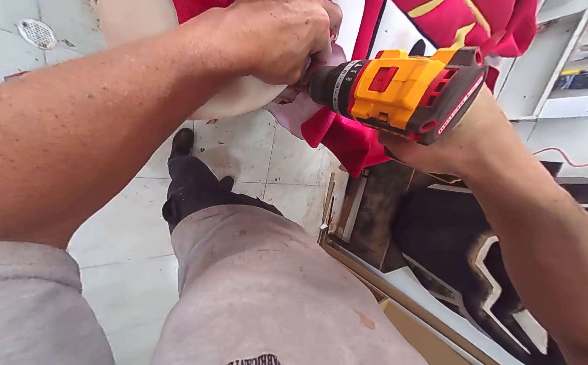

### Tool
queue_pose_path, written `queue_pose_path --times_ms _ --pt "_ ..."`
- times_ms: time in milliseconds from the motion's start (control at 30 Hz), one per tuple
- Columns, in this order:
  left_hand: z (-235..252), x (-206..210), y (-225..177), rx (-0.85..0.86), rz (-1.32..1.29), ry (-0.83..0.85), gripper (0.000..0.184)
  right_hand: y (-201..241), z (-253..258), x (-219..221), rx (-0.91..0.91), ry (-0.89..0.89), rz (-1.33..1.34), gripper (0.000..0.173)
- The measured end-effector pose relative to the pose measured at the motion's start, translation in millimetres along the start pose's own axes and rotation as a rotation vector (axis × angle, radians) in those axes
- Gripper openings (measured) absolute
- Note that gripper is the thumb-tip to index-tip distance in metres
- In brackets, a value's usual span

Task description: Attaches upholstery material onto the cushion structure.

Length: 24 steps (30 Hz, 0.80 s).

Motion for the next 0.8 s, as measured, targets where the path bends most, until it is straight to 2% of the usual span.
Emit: queue_pose_path --times_ms 167,267,367,433,533,600,667,700,800 --pt "0.8 2.2 0.5 -0.033 -0.046 0.017 0.025 1.8 5.7 -4.1 -0.052 0.002 -0.089 0.042" --pt "-0.8 1.1 -1.2 -0.054 -0.050 0.017 0.025 4.9 3.7 -12.9 -0.116 0.010 -0.128 0.037" --pt "4.8 -14.5 -10.5 -0.047 0.009 0.016 0.027 -7.9 -14.7 -29.4 -0.277 -0.020 -0.123 0.041" --pt "5.9 -24.0 -12.9 -0.044 0.082 0.013 0.025 -18.8 -40.3 -36.9 -0.295 -0.101 -0.068 0.042" --pt "-3.5 -15.0 -22.7 -0.142 0.075 0.042 0.020 -43.1 -103.6 -35.2 -0.177 -0.250 0.156 0.050" --pt "2.2 -24.1 -26.8 -0.209 0.046 0.033 0.019 -66.9 -144.3 -23.5 -0.119 -0.431 0.451 0.049" --pt "8.8 -30.0 -27.1 -0.114 0.042 0.011 0.020 -81.8 -177.5 7.9 -0.030 -0.613 0.663 0.046" --pt "11.2 -30.4 -27.3 -0.079 0.015 0.040 0.018 -83.5 -195.8 27.5 0.072 -0.680 0.749 0.046" --pt "28.0 -45.0 -29.5 -0.036 -0.082 0.318 0.017 -77.3 -229.6 85.7 0.463 -0.840 0.948 0.042"
Point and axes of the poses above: each hand's wrist, its own z-axis towards the middle knuckle, its own x-axis out of the palm, y = z × x, the point moved 1 cm from there along z, towards the middle knuckle
